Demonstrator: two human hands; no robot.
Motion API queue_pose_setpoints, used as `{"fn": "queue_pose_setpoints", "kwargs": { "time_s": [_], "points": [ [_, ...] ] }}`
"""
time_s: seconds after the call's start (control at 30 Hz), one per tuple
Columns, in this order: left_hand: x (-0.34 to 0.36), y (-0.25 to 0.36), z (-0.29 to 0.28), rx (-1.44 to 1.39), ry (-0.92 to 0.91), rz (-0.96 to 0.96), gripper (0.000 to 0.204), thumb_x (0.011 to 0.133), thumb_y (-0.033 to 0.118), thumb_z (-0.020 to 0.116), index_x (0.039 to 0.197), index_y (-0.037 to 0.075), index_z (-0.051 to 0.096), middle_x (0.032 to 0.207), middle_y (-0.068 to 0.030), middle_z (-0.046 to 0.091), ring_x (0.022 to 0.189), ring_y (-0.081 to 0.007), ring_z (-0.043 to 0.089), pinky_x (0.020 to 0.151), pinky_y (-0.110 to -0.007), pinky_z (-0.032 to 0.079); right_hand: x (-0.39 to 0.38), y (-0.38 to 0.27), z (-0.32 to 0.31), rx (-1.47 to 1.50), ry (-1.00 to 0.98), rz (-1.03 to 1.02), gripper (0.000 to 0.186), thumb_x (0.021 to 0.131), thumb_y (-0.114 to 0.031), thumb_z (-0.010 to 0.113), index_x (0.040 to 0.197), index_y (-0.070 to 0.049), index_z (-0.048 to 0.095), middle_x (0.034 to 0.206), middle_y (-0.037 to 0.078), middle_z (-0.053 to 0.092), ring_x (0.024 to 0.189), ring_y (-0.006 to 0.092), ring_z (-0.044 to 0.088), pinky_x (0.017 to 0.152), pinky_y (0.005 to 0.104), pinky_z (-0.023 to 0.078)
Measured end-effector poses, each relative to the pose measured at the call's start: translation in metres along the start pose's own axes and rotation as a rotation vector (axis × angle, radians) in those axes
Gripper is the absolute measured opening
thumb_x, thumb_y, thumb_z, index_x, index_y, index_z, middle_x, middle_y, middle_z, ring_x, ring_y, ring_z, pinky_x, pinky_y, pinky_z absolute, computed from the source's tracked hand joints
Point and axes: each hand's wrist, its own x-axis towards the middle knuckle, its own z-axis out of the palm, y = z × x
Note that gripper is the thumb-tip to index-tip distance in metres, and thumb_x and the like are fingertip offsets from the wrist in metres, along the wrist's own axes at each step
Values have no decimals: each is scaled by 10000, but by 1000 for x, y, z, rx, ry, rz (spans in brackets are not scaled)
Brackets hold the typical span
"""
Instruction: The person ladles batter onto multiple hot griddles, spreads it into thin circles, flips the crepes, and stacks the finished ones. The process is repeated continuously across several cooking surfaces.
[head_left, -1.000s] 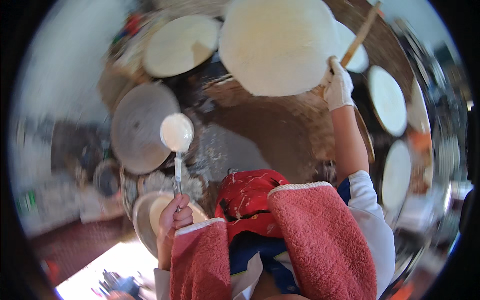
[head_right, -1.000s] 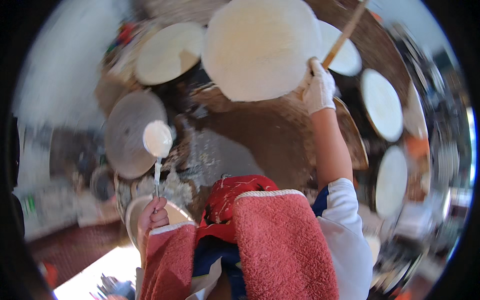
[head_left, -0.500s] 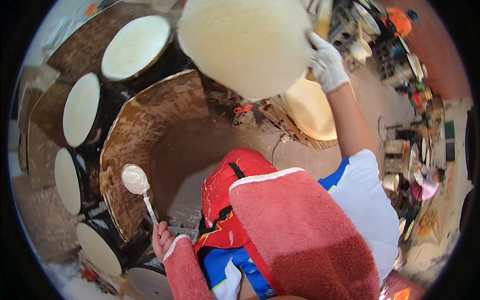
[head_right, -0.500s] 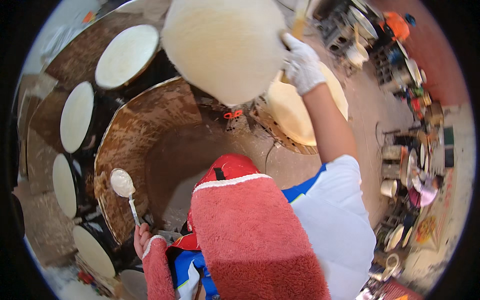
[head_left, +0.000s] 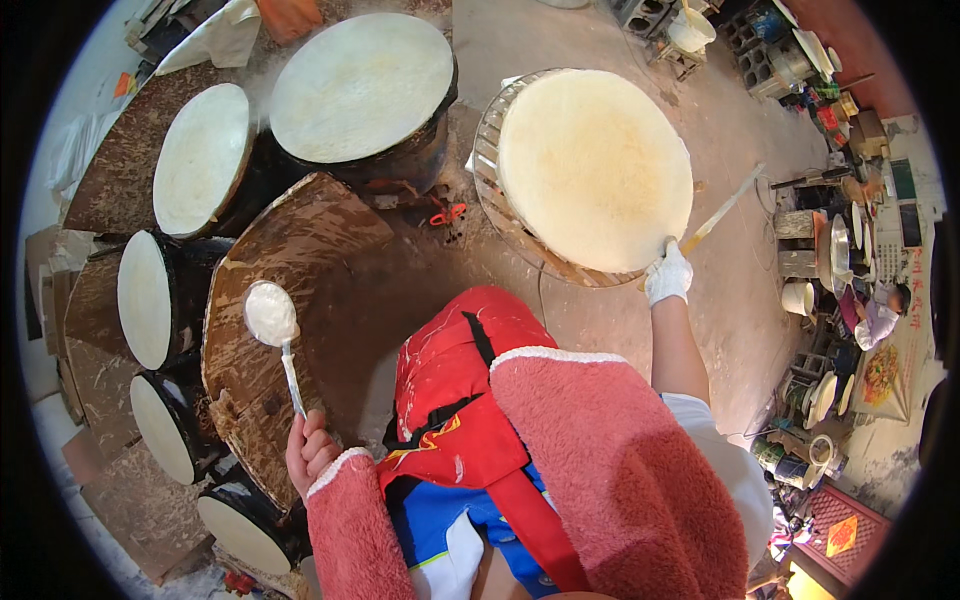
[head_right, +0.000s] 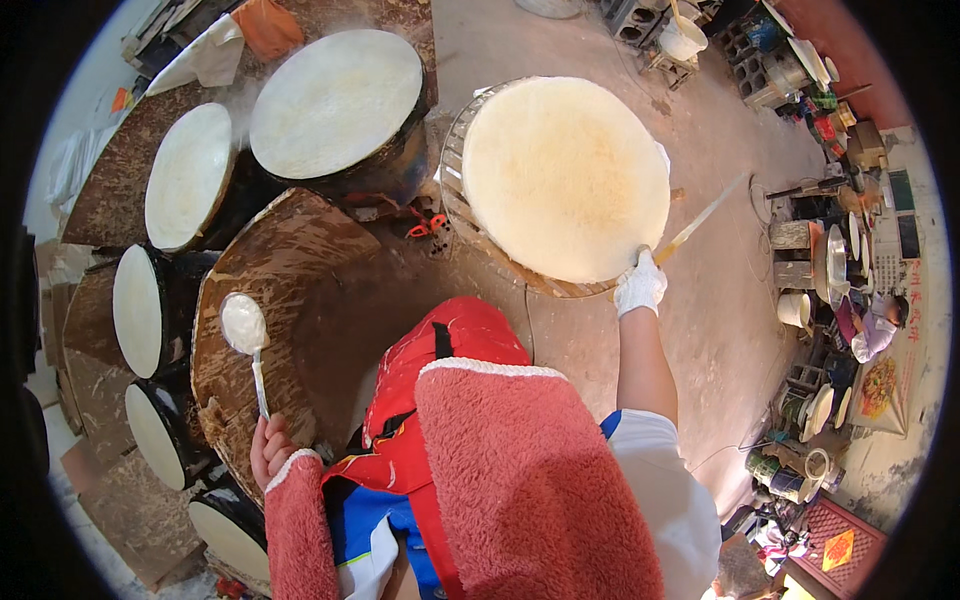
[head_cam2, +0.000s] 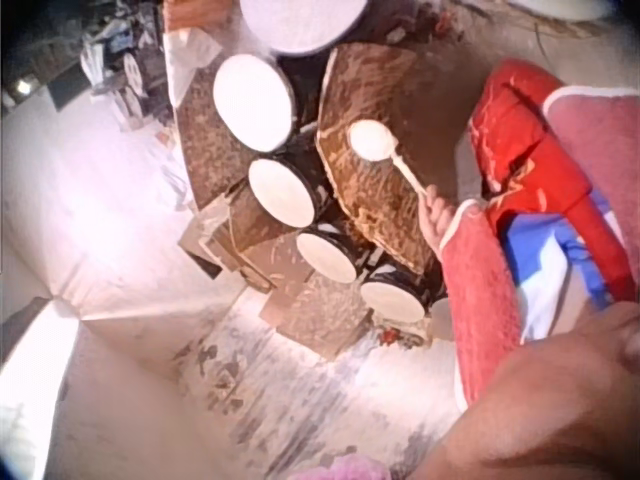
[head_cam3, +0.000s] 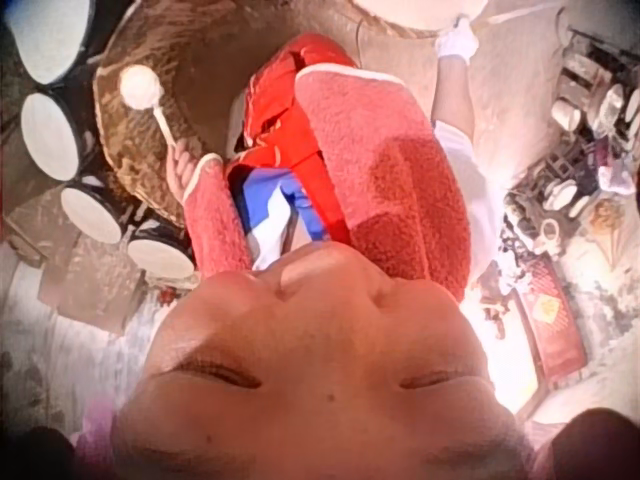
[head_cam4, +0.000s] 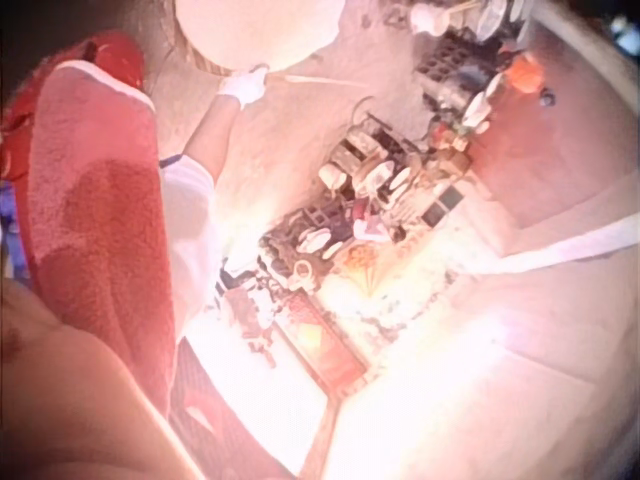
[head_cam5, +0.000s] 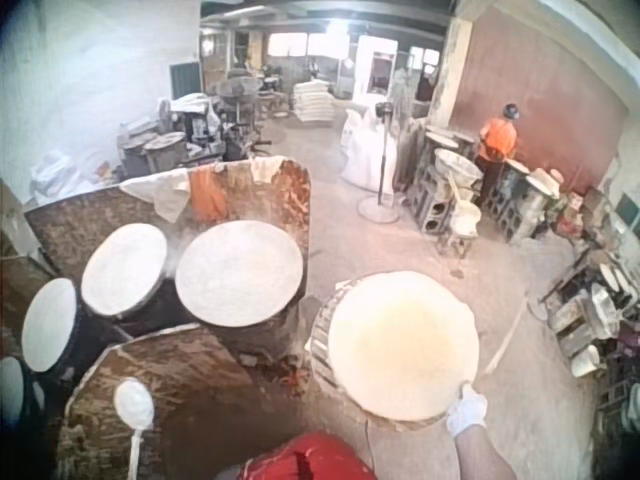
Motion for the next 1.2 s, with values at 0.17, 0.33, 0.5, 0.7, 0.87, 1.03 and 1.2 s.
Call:
{"fn": "queue_pose_setpoints", "kwargs": {
  "time_s": [0.17, 0.33, 0.5, 0.7, 0.87, 1.03, 1.2],
  "points": [
    [4, -5, -1, -31, -10, -3, 299, 1055, 313, 290, 834, 120, 348, 515, 62, 248, 372, -30, 247, 326, -197, 222, 2, -9, -6, -515, 114, -273, 439, 906, -385, 565, 824, 45, 585, 630, 117, 548, 512, 223, 493, 509, 385, 419],
    [-10, 11, -42, -156, -149, 20, 298, 1055, 314, 277, 842, 119, 348, 515, 49, 273, 369, -51, 271, 337, -222, 251, -42, -36, 31, -1190, 181, -705, 611, 947, -498, 451, 905, 74, 661, 816, 230, 685, 688, 330, 625, 648, 475, 484],
    [-50, 21, -136, -170, -253, 228, 380, 1035, 409, 322, 792, 134, 423, 499, 68, 274, 347, -53, 238, 322, -231, 263, -153, 30, 163, -1245, -782, -690, 397, 929, -381, 570, 953, 9, 641, 747, 81, 617, 681, 192, 567, 626, 334, 478],
    [-113, -39, -234, -130, 53, 863, 432, 985, 523, 402, 728, 176, 404, 506, 85, 235, 378, -47, 206, 346, -232, 212, -396, 208, 191, -1384, -2128, -515, 291, 921, -166, 588, 1168, -13, 572, 937, 58, 627, 832, 157, 583, 757, 298, 485],
    [-133, -168, -322, -567, 295, 1293, 391, 989, 430, 470, 702, 182, 375, 512, 84, 228, 391, -48, 200, 354, -237, 171, -569, 262, 41, -1292, -3246, -1072, 332, 913, -192, 572, 1216, -60, 533, 918, 242, 653, 841, 383, 653, 746, 435, 518],
    [-146, -288, -461, -1080, 402, 1251, 398, 1000, 400, 448, 672, 198, 348, 493, 84, 218, 365, -55, 197, 335, -254, 172, -633, 339, -150, -1279, -3739, -1698, 217, 940, -269, 497, 1079, -102, 510, 860, 269, 637, 831, 466, 608, 696, 562, 478],
    [-129, -287, -575, -921, 1096, 902, 367, 940, 348, 509, 660, 141, 395, 488, 21, 338, 363, -116, 322, 334, -295, 265, -626, 381, -250, -1115, -3804, -2154, 220, 923, -179, 452, 1082, -44, 522, 896, 269, 649, 877, 446, 626, 753, 534, 499]
  ]
}}
